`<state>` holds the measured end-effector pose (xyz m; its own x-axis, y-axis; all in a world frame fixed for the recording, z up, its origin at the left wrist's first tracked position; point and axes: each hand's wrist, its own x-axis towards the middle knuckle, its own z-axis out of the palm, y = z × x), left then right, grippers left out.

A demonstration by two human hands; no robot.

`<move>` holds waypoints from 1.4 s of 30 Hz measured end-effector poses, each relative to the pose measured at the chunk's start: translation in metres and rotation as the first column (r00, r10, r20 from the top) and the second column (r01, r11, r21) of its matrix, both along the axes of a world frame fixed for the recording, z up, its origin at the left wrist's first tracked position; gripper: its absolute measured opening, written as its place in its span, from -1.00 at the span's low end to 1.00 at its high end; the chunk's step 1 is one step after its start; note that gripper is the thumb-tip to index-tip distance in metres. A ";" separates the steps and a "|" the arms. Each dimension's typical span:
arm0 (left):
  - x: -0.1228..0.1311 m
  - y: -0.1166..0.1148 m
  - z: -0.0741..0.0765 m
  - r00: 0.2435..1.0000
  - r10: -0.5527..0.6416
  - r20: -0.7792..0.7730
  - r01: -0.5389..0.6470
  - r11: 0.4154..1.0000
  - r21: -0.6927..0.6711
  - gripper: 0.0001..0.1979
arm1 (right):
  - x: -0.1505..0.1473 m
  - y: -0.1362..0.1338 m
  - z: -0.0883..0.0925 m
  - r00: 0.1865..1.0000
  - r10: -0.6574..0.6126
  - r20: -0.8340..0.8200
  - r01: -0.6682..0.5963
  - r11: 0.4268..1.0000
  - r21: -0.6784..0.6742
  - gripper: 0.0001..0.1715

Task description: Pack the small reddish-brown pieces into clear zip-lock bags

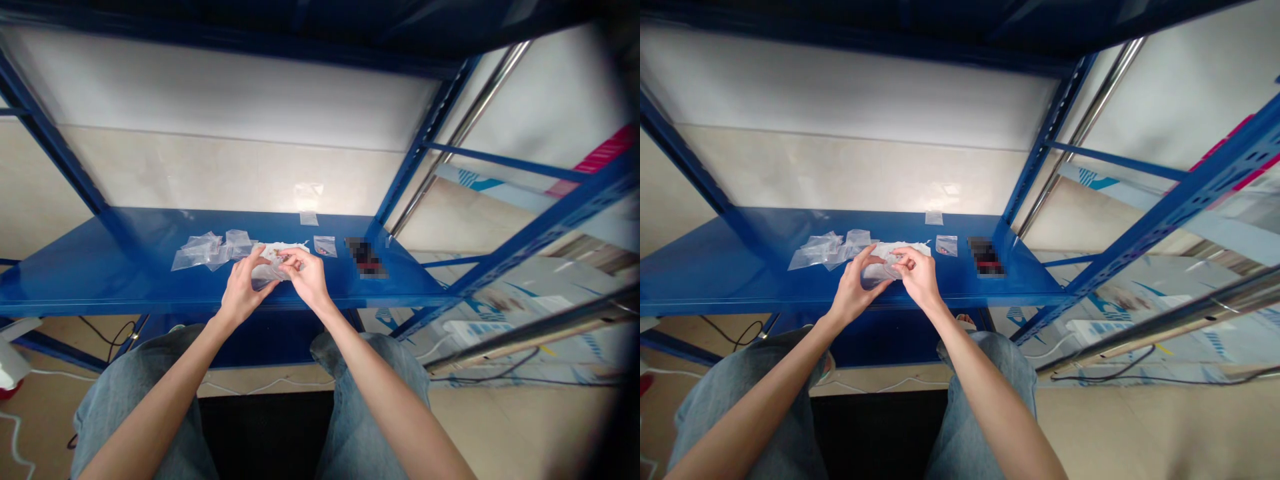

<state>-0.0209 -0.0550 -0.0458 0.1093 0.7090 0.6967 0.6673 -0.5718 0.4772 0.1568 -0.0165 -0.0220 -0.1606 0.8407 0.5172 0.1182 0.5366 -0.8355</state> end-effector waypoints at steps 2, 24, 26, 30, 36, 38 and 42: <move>0.000 0.000 -0.001 1.000 -0.003 0.001 0.003 1.000 0.016 -0.15 | -0.001 -0.001 0.000 1.000 -0.004 0.026 0.004 1.000 0.003 -0.76; -0.001 -0.001 0.005 0.988 -0.005 0.154 0.010 0.999 -0.030 -0.18 | 0.032 0.043 -0.006 0.796 -0.378 0.472 0.269 0.920 0.284 -0.88; 0.000 0.000 0.003 0.996 0.006 0.087 -0.004 1.000 -0.029 -0.19 | 0.029 0.044 -0.008 0.731 -0.405 0.549 0.266 0.910 0.318 -0.90; 0.001 0.000 0.001 0.999 0.031 -0.038 -0.032 0.999 -0.018 -0.22 | 0.020 0.045 -0.012 0.679 -0.408 0.611 0.252 0.910 0.328 -0.90; 0.001 0.001 0.003 0.997 0.034 -0.064 -0.035 0.999 -0.015 -0.22 | 0.017 0.052 -0.014 0.669 -0.399 0.627 0.242 0.914 0.324 -0.91; 0.001 0.001 0.004 0.998 0.035 -0.060 -0.036 0.999 -0.027 -0.21 | 0.019 0.053 -0.015 0.667 -0.393 0.633 0.228 0.916 0.329 -0.90; 0.000 0.001 0.005 0.999 0.024 -0.038 -0.026 0.998 -0.050 -0.17 | 0.021 0.051 -0.016 0.681 -0.373 0.630 0.205 0.923 0.325 -0.87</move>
